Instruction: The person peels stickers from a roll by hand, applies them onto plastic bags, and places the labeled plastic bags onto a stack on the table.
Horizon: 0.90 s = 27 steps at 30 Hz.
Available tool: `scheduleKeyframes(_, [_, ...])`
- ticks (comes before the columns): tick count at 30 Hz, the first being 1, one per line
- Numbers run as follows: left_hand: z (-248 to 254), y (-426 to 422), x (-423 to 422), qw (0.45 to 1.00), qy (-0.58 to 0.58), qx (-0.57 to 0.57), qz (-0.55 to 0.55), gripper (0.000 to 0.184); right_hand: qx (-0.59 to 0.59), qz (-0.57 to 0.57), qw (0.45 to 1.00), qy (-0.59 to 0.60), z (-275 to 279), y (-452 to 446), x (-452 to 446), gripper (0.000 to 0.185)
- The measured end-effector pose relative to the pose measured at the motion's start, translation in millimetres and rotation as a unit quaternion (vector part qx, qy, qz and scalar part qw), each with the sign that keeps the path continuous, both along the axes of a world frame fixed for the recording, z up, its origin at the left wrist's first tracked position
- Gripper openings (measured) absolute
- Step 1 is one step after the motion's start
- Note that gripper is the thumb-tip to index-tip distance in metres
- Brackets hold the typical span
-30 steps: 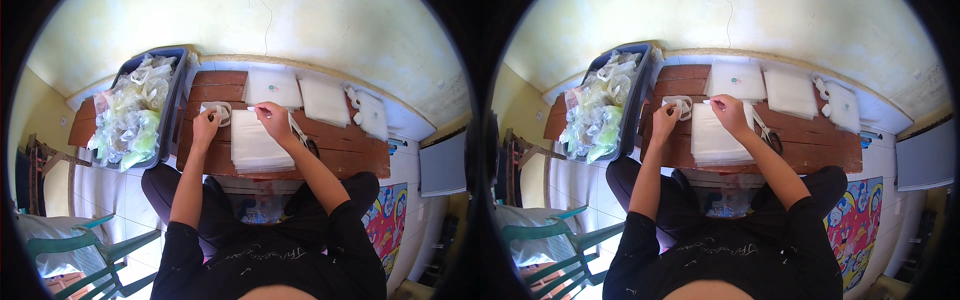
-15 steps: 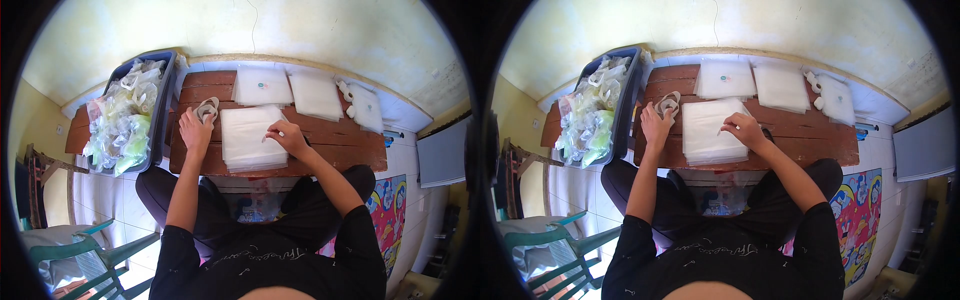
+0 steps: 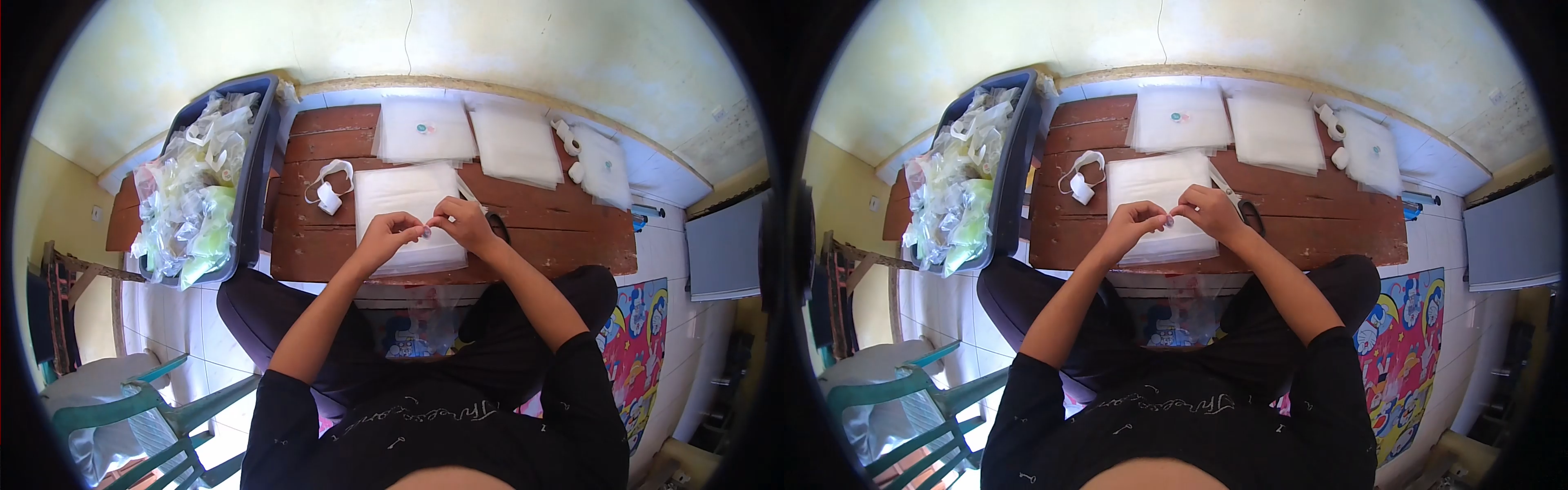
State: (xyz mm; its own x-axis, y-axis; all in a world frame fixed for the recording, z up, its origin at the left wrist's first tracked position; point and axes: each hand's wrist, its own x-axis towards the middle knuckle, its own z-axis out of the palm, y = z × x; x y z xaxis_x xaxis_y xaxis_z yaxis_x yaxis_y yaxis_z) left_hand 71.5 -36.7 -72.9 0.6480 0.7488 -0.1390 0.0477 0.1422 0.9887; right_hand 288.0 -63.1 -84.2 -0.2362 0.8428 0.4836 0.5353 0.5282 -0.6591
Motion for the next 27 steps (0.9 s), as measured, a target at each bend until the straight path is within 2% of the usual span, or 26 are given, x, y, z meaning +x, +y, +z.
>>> scheduleKeyframes(7, [-7, 6, -4, 0.999, 0.031, -0.005, 0.039, 0.018, -0.045, 0.008, 0.999, 0.007, 5, 4, -5, 0.014])
scheduleKeyframes(9, [-12, 10, -4, 0.996, 0.051, 0.024, 0.066, 0.018, -0.154, -0.017, 0.985, 0.07, 5, 5, -7, 0.015])
scheduleKeyframes(10, [-12, 11, -4, 0.996, 0.051, 0.024, 0.065, 0.018, -0.154, -0.018, 0.985, 0.07, 5, 6, -6, 0.015])
scheduleKeyframes(12, [-14, 12, -4, 0.996, 0.047, 0.017, 0.079, 0.019, -0.242, -0.004, 0.96, 0.143, 5, 6, -6, 0.017])
scheduleKeyframes(21, [-29, 18, -3, 0.995, 0.037, 0.044, 0.082, 0.021, -0.271, -0.003, 0.957, 0.105, 1, 6, -8, 0.017])
scheduleKeyframes(27, [-27, 18, -3, 0.995, 0.04, 0.046, 0.082, 0.021, -0.289, -0.012, 0.948, 0.129, 1, 5, -11, 0.02])
